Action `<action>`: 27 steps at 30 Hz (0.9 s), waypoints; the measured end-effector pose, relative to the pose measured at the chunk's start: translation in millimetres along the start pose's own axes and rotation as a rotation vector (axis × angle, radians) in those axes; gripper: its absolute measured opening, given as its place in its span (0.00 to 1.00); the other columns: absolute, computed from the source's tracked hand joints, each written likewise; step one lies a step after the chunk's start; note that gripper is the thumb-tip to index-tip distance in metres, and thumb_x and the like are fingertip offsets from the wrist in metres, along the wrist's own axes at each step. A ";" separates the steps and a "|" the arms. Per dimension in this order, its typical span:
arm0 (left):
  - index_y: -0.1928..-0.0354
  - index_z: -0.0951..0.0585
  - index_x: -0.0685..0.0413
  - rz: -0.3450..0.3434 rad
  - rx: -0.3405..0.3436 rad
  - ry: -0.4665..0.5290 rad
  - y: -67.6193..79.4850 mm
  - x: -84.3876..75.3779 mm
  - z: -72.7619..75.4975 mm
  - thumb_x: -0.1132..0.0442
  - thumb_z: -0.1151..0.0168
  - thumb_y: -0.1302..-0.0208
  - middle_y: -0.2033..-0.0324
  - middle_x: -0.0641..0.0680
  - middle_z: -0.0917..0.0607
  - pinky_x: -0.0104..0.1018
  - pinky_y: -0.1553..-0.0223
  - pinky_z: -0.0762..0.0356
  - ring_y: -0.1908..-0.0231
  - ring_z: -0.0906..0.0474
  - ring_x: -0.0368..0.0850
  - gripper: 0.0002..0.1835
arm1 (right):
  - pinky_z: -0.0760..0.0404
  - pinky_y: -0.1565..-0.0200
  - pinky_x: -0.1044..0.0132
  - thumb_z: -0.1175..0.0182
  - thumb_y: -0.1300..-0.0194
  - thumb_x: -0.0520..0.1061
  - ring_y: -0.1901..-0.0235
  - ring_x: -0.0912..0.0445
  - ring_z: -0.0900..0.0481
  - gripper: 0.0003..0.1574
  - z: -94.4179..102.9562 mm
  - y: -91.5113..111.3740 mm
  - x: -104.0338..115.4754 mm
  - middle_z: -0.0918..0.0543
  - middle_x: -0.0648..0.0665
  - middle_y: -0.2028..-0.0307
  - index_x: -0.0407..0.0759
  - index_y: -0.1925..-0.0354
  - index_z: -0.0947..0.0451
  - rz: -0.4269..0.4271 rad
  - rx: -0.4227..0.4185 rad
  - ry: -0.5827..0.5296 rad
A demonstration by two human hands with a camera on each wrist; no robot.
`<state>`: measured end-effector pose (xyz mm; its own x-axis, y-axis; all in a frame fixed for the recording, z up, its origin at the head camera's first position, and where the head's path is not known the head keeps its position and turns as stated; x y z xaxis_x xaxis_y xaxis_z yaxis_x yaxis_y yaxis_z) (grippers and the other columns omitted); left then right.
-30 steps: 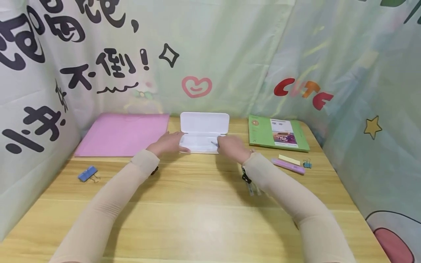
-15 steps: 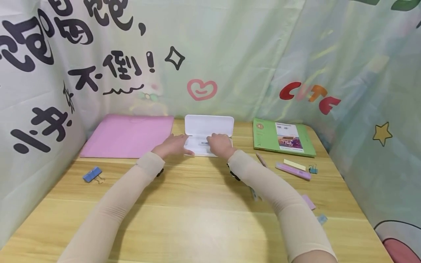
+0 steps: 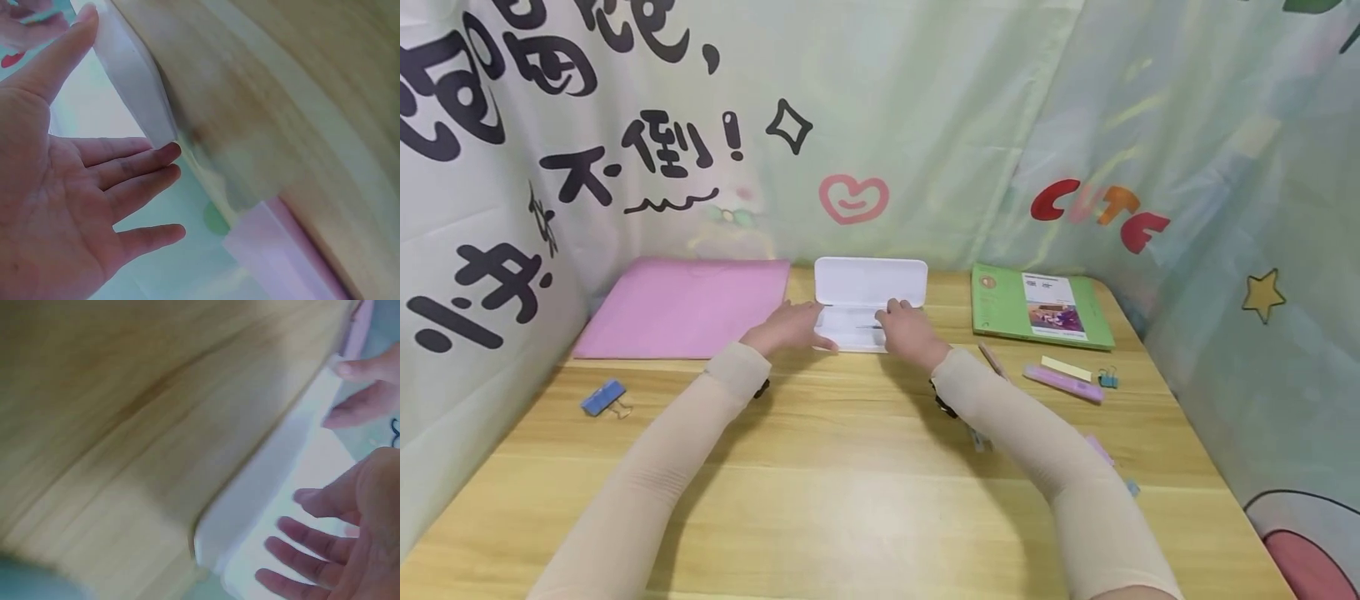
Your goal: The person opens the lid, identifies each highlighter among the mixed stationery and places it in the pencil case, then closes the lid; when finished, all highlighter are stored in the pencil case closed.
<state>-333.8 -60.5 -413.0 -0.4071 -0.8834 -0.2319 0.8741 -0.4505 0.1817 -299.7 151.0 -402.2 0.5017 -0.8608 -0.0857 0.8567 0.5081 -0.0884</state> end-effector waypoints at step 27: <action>0.39 0.40 0.60 0.020 0.045 -0.016 1.8 -1.1 2.3 0.32 0.43 0.59 0.41 0.55 0.36 0.54 0.42 0.57 0.42 0.43 0.51 0.50 | 0.29 0.82 0.54 0.40 0.50 0.58 0.84 0.55 0.30 0.20 35.0 129.8 -21.3 0.30 0.49 0.86 0.46 0.83 0.31 -0.198 0.319 -0.020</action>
<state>-332.4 -60.6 -410.2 -0.3943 -0.8941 -0.2124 0.8694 -0.4378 0.2292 -195.0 234.2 -377.1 0.3218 -0.9435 -0.0786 0.9301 0.2995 0.2127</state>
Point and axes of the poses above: each hand's wrist, its own y-axis away from the middle knuckle, its own z-axis out of the back of the hand, x = y × z, the point moved 1 cm from there along -y, towards the middle knuckle
